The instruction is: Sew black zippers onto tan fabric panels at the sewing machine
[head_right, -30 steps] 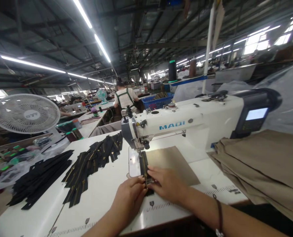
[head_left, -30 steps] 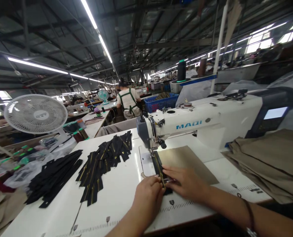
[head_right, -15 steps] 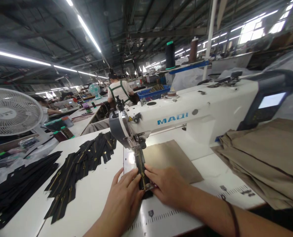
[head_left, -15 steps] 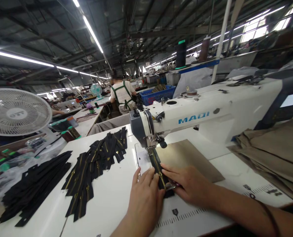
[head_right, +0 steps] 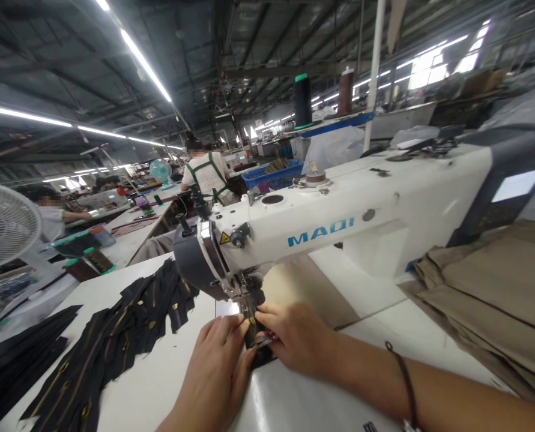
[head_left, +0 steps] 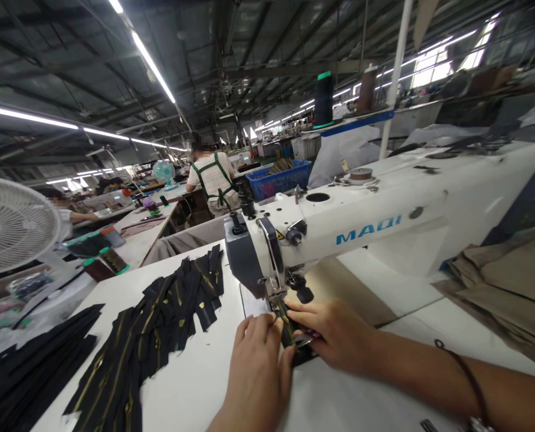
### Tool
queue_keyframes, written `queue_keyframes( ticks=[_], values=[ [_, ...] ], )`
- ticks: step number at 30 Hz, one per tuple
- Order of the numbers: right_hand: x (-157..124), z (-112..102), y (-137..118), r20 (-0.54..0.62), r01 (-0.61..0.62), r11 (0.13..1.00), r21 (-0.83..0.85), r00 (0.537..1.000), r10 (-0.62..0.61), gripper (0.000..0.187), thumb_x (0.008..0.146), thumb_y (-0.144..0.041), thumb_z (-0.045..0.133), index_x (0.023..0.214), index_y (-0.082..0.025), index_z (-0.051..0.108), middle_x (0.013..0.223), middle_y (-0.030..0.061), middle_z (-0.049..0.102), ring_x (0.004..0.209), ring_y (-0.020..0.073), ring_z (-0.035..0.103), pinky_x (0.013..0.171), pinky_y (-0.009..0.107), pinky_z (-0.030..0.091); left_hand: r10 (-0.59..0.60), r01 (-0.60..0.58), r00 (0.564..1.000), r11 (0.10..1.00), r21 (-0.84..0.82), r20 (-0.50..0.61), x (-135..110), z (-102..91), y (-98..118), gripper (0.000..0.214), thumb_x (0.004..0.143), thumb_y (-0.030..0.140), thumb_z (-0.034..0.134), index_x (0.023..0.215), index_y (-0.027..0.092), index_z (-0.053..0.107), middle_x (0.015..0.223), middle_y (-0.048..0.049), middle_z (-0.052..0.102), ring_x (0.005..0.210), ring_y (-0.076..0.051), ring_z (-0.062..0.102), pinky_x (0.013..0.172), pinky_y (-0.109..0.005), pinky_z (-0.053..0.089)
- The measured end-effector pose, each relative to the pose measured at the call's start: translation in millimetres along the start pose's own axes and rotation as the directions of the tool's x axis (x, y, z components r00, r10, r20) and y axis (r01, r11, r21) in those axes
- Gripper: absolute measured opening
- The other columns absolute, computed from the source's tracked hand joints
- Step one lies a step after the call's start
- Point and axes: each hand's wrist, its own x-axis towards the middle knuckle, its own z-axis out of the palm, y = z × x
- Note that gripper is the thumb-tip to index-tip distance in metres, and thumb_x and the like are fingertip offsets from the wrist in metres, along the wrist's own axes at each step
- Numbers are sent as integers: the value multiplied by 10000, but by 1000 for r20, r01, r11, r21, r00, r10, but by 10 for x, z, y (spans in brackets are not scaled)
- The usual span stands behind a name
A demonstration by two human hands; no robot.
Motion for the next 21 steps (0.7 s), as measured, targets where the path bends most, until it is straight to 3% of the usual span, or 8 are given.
queue_keyframes(
  ticks=[7,11,17,21],
  values=[
    [34,-3,35,-40,-28,1000,10,999,28,257,822,-281,571,1044,-178,647,1014,93,645,823,231,636,739,308,499,-56,56,998,998,3,32,59,-9,-31,253,812,119,528,1055,158,585,983,-94,573,917,-269,538,850,-477,459],
    [36,-62,54,-50,-10,1000,25,999,12,312,937,-313,401,1071,-159,637,1036,132,615,862,228,609,725,306,474,-90,91,995,996,-18,30,41,-12,9,211,790,100,559,988,154,607,965,-82,584,926,-264,533,873,-468,448],
    [88,-76,166,22,3,1000,17,1000,-4,305,957,-310,404,944,-201,689,824,61,650,715,186,600,610,259,396,-101,101,995,994,-41,-10,32,20,3,162,782,101,584,921,163,640,929,-66,611,904,-255,551,892,-466,443],
    [126,-19,195,-9,13,998,-66,1000,-14,276,946,-287,444,910,-218,708,772,40,654,671,170,588,573,254,350,-85,85,996,996,-20,-1,50,3,-15,168,793,103,570,939,154,637,929,-73,612,899,-257,556,887,-473,443]
  ],
)
